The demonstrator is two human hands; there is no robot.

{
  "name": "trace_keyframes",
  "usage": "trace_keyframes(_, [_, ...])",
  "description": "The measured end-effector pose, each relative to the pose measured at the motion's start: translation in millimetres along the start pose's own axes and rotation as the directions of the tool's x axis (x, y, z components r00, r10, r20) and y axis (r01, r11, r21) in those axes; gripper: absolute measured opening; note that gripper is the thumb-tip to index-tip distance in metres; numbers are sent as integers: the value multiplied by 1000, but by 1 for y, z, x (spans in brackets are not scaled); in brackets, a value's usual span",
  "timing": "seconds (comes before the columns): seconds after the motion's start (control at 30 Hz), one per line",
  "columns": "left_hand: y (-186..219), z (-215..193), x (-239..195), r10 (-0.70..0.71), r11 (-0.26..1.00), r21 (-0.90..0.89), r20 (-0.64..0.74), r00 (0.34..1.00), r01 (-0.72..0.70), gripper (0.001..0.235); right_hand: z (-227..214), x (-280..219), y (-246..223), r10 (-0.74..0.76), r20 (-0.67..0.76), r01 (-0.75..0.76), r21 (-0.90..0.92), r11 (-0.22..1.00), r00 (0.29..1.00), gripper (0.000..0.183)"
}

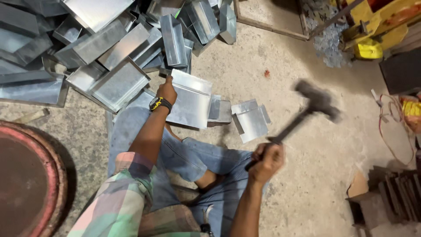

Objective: The person uses a hammer to flatten and shape several galvanized metal boxes by striking their edges and surfaces while sitting on the floor.

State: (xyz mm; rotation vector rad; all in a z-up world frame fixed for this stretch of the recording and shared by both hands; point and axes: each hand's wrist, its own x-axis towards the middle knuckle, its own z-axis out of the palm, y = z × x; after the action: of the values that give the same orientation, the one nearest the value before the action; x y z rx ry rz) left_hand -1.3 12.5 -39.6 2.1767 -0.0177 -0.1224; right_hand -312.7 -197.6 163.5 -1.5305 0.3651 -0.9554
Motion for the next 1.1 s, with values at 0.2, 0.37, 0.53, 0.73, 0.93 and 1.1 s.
trace_keyframes(0.2, [-1, 15, -1, 57, 997, 51, 101, 993, -62, 57, 16, 33, -35, -471, -36, 469, 185, 864, 882, 46])
trace_keyframes(0.37, [-7, 11, -3, 39, 997, 68, 131, 991, -48, 56, 19, -8, 99, -5, 19, 7, -108, 994, 1000, 38])
trace_keyframes(0.53, [-2, 17, -4, 50, 995, 82, 118, 992, -60, 61, 5, -24, 128, 113, 234, 84, -695, 715, 966, 32])
trace_keyframes(0.73, [-1, 18, -4, 22, 999, 37, 57, 998, -24, 52, 14, -23, -6, -41, 140, 43, -8, 999, 989, 36])
trace_keyframes(0.93, [-3, 27, -3, -39, 999, 27, 7, 999, 39, 58, 26, -29, 47, -257, 89, 251, 70, 965, 962, 36])
trace_keyframes(1.1, [-13, 36, 4, -9, 999, 35, -6, 1000, 9, 60, 14, -45, 129, 74, 204, 71, -621, 781, 976, 32])
